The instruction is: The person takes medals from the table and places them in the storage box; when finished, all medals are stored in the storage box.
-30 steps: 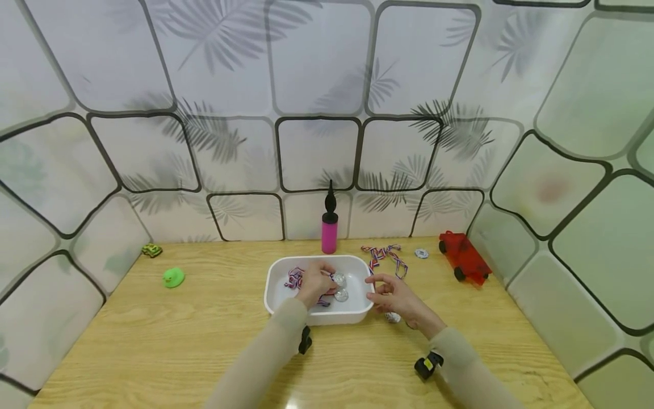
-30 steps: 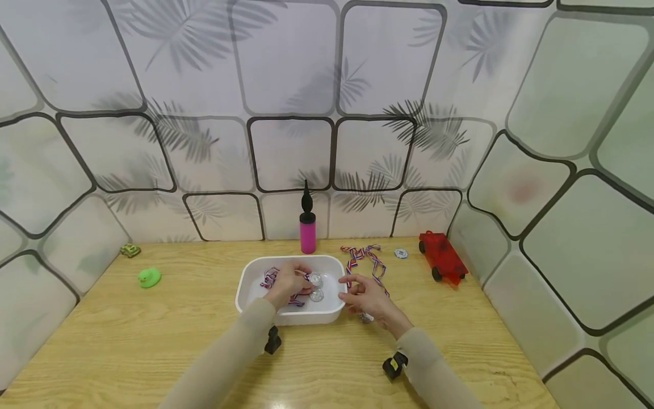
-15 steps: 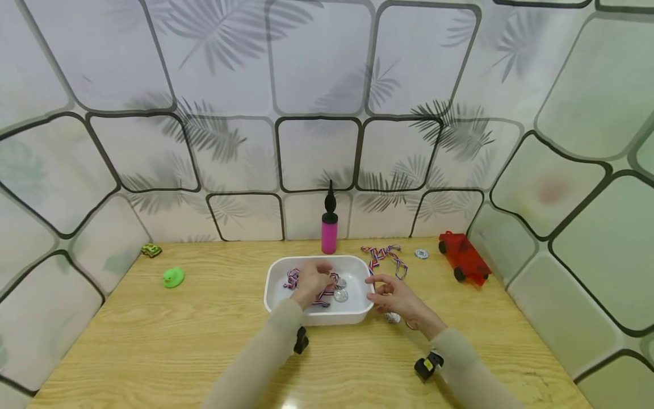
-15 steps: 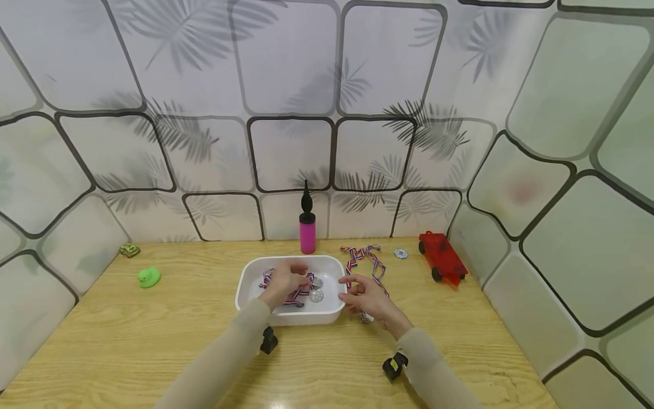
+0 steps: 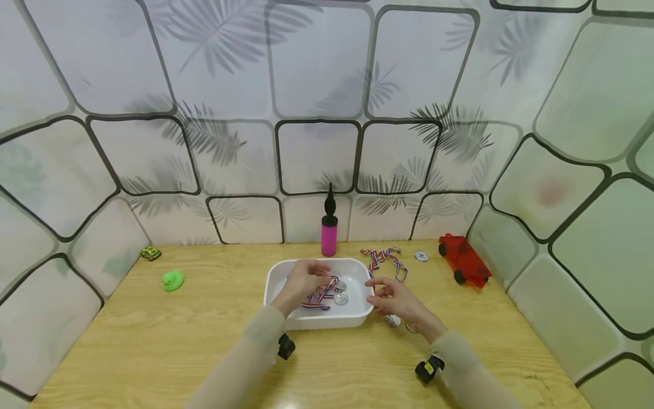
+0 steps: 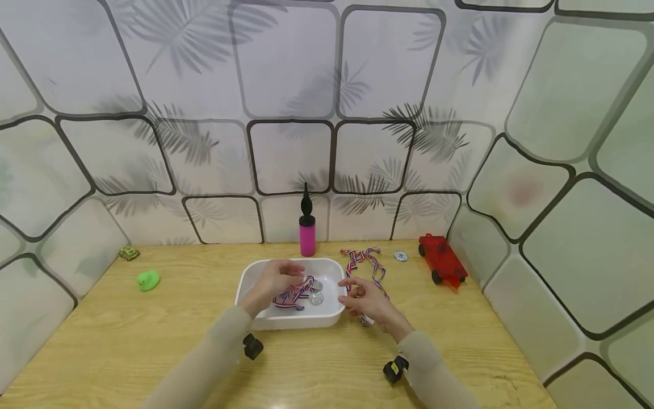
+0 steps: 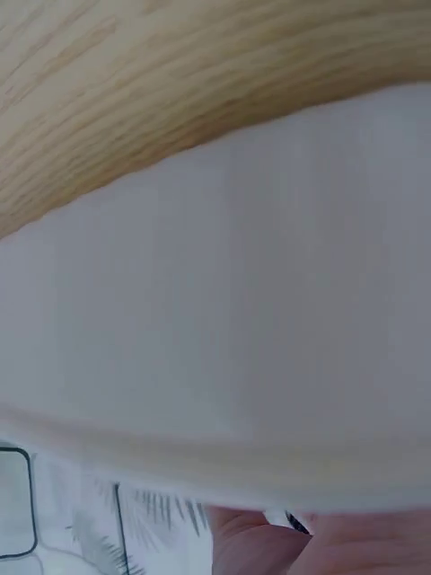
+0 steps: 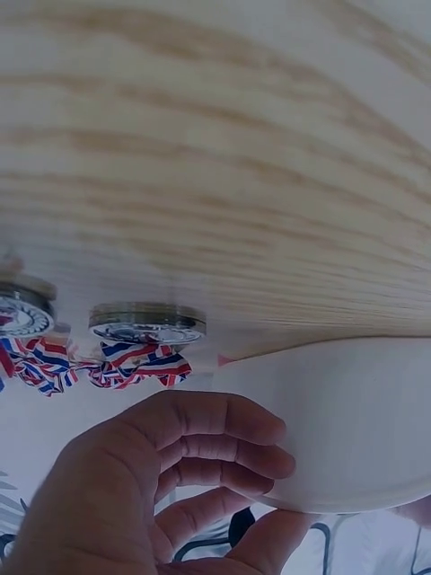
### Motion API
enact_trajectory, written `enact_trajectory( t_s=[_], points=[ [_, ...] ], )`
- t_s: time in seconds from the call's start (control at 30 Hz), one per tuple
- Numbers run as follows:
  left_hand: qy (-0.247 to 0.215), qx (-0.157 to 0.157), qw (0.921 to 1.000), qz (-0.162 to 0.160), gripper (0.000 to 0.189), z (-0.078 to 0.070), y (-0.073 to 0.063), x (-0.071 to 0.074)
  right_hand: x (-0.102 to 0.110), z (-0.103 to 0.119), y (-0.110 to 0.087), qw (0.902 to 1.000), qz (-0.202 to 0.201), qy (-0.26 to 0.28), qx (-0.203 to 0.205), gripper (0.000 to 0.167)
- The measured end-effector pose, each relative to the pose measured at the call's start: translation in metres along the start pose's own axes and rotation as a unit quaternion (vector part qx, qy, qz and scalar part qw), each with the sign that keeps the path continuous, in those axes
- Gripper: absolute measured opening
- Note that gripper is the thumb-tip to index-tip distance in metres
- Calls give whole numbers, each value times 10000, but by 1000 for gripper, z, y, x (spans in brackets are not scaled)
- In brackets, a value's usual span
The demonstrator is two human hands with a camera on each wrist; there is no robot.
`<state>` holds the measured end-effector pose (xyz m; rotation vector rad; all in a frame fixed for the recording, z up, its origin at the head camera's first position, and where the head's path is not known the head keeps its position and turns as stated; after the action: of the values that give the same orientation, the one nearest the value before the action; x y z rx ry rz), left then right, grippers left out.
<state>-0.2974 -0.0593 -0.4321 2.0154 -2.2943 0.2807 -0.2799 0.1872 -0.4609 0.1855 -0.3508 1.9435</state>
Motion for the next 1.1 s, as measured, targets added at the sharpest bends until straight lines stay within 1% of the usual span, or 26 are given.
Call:
enact_trajectory(
  t_s=[0.1,0.2,0.3,0.4,0.6,0.67,0.83,0.97,1.1],
  points=[
    [173,-95,9997,132,26,-2,-5,7,-2,-2,0,9999,48,1,145,49],
    [363,-239,9986,289,26,-6,-7,11,2,-4,-1,9997,84,-21,238,49],
    [517,-334,9976,326,26,-9,-11,20,5,-6,-2,9994,152,-71,292,48],
    [531,-372,9974,305,26,-8,-15,33,9,-6,-2,9992,166,-163,310,47],
    [317,-519,9974,387,28,-4,-16,62,16,-8,-2,9989,214,-234,354,45],
    [305,-557,9973,357,30,-3,-18,73,18,-10,-3,9986,253,-224,395,46],
    [330,-486,9978,305,32,1,-24,93,22,-13,-2,9985,301,-192,406,48],
    [305,-384,9984,268,33,8,-26,105,26,-14,-2,9988,237,-206,379,50],
    [356,-345,9984,268,34,14,-29,116,30,-12,-4,9988,216,-172,398,53]
  ],
)
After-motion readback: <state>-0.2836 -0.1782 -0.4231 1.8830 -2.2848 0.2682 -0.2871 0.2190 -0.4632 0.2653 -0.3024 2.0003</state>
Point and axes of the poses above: each hand's wrist, its own y-axis towards the middle knuckle, its own x-axis out of the back of the hand, z = x × y, the point moved 2 cm from there along y, towards the middle knuckle, and after that the axes turned 4 degrees about -y, right-handed, at the moved point
